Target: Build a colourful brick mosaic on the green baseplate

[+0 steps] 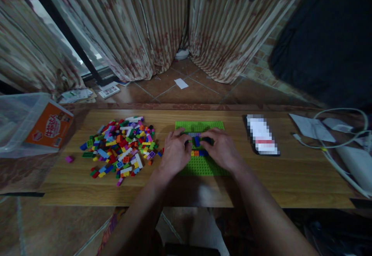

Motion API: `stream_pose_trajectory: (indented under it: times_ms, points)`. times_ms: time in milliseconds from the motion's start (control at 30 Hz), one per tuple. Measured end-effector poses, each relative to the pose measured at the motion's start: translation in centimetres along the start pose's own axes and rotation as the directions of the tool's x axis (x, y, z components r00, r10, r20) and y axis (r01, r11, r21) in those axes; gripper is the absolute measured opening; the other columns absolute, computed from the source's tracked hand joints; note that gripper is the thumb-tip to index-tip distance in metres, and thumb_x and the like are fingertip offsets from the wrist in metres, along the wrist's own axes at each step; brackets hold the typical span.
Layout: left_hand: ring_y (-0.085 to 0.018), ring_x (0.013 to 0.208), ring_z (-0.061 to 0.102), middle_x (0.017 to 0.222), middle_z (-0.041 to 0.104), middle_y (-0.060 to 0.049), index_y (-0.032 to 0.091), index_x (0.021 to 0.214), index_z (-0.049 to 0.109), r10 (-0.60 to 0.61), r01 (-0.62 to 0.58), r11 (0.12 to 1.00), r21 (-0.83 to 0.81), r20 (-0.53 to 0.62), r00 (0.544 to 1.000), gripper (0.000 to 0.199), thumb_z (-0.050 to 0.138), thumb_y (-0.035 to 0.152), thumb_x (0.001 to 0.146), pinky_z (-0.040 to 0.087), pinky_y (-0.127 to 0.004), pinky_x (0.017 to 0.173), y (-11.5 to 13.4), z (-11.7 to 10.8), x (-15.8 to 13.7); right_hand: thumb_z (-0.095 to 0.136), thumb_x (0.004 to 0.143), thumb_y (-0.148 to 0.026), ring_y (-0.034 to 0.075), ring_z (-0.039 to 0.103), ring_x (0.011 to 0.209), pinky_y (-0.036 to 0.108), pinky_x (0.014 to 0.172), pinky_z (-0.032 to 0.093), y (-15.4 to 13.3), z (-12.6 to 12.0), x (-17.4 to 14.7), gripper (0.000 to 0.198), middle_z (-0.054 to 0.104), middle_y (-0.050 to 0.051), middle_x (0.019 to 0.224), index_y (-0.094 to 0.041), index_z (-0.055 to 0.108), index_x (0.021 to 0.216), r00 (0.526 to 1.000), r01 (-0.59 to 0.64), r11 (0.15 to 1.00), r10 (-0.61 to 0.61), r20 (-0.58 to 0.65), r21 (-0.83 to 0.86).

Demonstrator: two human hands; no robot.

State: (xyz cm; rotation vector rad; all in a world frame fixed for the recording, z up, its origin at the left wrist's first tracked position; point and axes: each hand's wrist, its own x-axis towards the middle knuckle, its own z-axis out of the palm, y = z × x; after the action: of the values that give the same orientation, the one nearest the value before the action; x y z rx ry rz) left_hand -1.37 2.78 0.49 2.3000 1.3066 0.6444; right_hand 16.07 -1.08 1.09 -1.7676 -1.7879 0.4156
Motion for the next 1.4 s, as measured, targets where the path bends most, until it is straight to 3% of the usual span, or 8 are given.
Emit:
stream_pose_trajectory:
  times_ms: [600,833,1033,1400]
  points:
    - [-0.022,0.120,0.058,0.122,0.065,-0.012,0.016,0.104,0.071,-0.030,0.028,0.998,-0.054,-0.028,0.999,0.036,0.046,0.002,0.083,0.046,-0.040,0.108,-0.6,-0.8,-0.1,0.069,0.081,-0.026,0.027,0.058,0.100,0.045,0.091,0.047,-0.9,1.2,0.0,0.026,0.064,0.007,0.102,-0.025,0.073,0.107,0.992,0.115,0.988,-0.107,0.072,-0.105]
    - [-0.022,0.112,0.062,0.115,0.068,-0.010,0.016,0.105,0.070,-0.073,0.066,0.995,-0.079,-0.081,0.994,0.029,0.050,0.008,0.085,0.049,-0.035,0.103,-1.0,-1.6,-0.3,0.065,0.083,-0.034,0.028,0.058,0.096,0.045,0.087,0.049,-0.2,2.1,0.0,0.024,0.064,0.008,0.102,-0.023,0.073,0.103,0.987,0.156,0.976,-0.149,0.053,-0.154]
    - [-0.019,0.087,0.066,0.090,0.072,-0.005,0.018,0.093,0.072,-0.252,0.237,0.965,-0.108,-0.152,0.956,0.020,0.052,0.016,0.088,0.052,-0.029,0.084,-1.9,-4.2,-0.4,0.064,0.082,-0.040,0.030,0.058,0.095,0.046,0.088,0.048,0.1,2.2,0.0,0.029,0.065,0.009,0.102,-0.020,0.071,0.102,0.986,0.163,0.965,-0.154,0.062,-0.206]
    - [-0.016,0.079,0.066,0.087,0.074,-0.004,0.018,0.092,0.073,-0.395,0.327,0.912,-0.248,-0.314,0.864,0.020,0.054,0.019,0.087,0.048,-0.025,0.074,-5.0,-7.4,-0.7,0.054,0.087,-0.050,0.032,0.059,0.099,0.049,0.091,0.047,1.6,2.5,0.4,0.035,0.064,0.012,0.107,-0.020,0.066,0.098,0.971,0.236,0.940,-0.220,0.090,-0.245]
